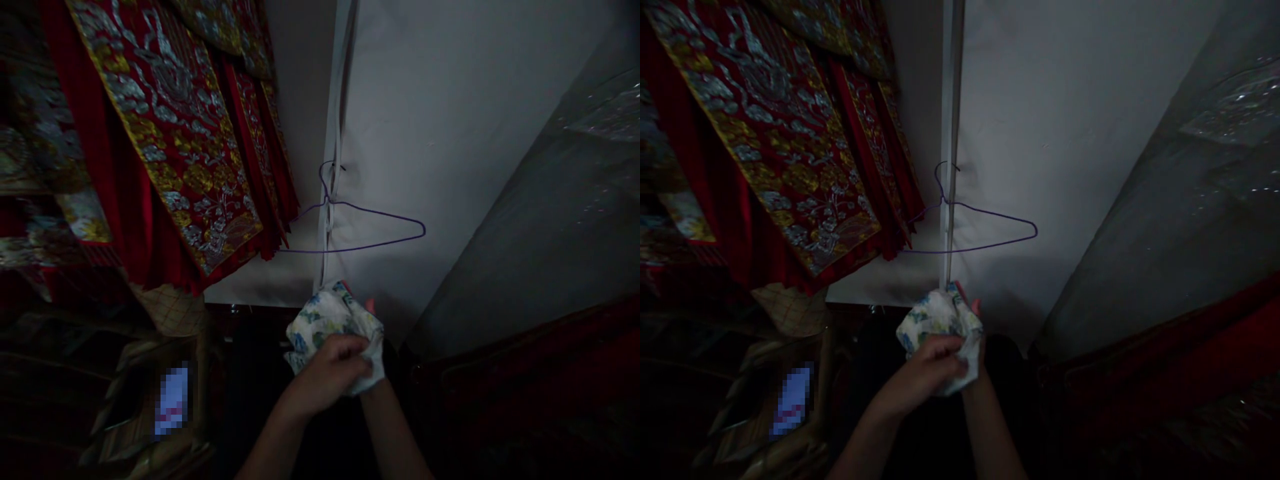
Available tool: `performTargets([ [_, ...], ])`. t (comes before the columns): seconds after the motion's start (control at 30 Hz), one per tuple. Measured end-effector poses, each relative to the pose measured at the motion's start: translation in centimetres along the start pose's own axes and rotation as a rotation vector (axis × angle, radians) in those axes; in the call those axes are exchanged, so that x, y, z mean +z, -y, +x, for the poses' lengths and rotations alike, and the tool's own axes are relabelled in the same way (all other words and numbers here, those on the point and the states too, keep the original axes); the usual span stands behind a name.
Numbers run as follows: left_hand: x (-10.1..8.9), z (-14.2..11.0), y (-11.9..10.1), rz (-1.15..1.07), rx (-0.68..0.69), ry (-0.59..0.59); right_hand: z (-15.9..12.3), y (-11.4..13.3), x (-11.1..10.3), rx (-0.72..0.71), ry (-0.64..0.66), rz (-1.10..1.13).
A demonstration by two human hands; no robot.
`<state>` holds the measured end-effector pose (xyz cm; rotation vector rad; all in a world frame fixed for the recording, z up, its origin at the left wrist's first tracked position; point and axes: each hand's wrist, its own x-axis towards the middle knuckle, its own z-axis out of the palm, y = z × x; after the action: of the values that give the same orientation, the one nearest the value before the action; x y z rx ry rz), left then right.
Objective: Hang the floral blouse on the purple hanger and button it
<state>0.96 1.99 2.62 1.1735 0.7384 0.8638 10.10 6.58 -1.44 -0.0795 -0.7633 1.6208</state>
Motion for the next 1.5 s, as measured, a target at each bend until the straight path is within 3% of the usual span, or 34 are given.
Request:
performTargets([
  [0.13,0.6,-1.0,-0.1,0.361,0.125,0.176,-1.1,2.9,-0.2,0.215,-0.323,-0.010],
  [0.23,-0.5,-2.4,-1.4,0.486,0.136,0.212,-1.9,3.1,-0.3,0.312,-0.326,-0.106],
  [0.33,-2.5,-4.3,-3.4,0.364,0.171,0.006,-2.3,2.5,0.1,0.405,-0.181,-0.191],
  [0.43,-4.9,-5.2,-4.7,0.247,0.413,-0.396,-2.1,2.5,1.5,0.415,-0.087,-0.161],
  [0.5,-6.4,-4.9,-4.5,0.266,0.526,-0.514,-1.7,2.8,2.7,0.437,-0.019,-0.094],
  [0.63,-9.2,-4.0,-2.3,0.329,0.438,-0.347,-0.4,4.4,4.4,0.582,0.128,-0.067],
  [0.8,-11.4,-5.4,0.3,0.440,0.195,-0.152,0.8,6.9,5.2,0.716,0.271,-0.218],
  [0.87,-12.0,-6.0,1.1,0.562,0.081,-0.129,1.7,7.7,5.8,0.679,0.300,-0.361],
  [0.97,-13.3,-6.1,1.9,0.812,-0.038,-0.253,4.4,8.6,6.8,0.537,0.211,-0.578],
  [1.1,-15.5,-5.4,1.2,0.961,-0.042,-0.342,9.8,8.9,6.8,0.167,0.115,-0.901],
  [1.17,-16.4,-5.3,0.4,0.919,0.029,-0.392,12.1,8.4,5.4,-0.044,0.153,-1.138],
  [1.23,-16.8,-5.4,-0.1,0.835,0.094,-0.433,13.5,7.6,3.1,-0.162,0.146,-1.366],
  [1.37,-16.4,-5.2,-0.6,0.677,0.137,-0.463,13.8,7.2,-1.9,-0.157,0.001,-1.607],
  [1.5,-15.5,-4.2,-1.9,0.691,0.118,-0.430,12.8,9.8,-4.0,-0.143,0.034,-1.721],
])
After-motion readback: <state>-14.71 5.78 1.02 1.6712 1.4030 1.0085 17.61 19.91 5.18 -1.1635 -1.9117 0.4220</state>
